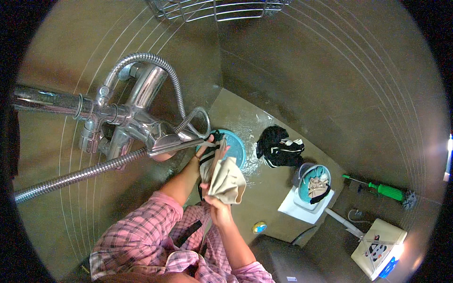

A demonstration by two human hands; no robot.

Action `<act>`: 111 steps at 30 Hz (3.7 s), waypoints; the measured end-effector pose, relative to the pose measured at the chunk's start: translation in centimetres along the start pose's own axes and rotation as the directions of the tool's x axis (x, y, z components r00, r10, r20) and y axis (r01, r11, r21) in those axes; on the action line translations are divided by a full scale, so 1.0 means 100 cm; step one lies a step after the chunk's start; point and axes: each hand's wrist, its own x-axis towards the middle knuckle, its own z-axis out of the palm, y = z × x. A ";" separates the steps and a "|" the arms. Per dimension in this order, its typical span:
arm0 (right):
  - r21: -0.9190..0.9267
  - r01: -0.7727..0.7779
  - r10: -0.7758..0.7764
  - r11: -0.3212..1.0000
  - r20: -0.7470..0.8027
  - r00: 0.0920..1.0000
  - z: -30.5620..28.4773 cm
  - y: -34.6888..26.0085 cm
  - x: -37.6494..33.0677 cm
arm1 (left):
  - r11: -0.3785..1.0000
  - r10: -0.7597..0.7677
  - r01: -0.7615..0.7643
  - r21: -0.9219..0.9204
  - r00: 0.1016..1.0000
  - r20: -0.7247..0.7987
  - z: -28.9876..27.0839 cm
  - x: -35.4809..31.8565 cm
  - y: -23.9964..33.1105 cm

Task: The person hand-washes clothes in a blue plastic basin filled with water. They scrub and rinse a dark garment, then a white garment, and finally a green and white garment, squeezing each item to remove excess water before placing it aside.

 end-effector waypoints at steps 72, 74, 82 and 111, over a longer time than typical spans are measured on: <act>-0.927 0.178 -0.354 -0.330 0.296 0.887 0.032 0.005 0.184 | 0.848 0.493 -0.249 -0.468 0.696 0.522 0.076 -0.018 -0.031; -0.954 0.286 -0.547 -0.086 0.285 0.787 0.023 0.002 0.157 | 0.875 0.472 -0.359 -0.324 0.779 0.413 0.059 -0.011 -0.039; -0.606 0.207 -0.477 0.768 -0.325 0.817 -0.081 0.048 0.114 | 0.853 0.261 -0.414 -0.318 0.866 -0.427 0.072 0.050 0.015; 0.516 -0.293 0.268 0.805 0.123 0.955 -0.051 0.029 0.135 | 0.650 0.128 0.015 -0.760 0.983 0.130 0.114 -0.054 -0.055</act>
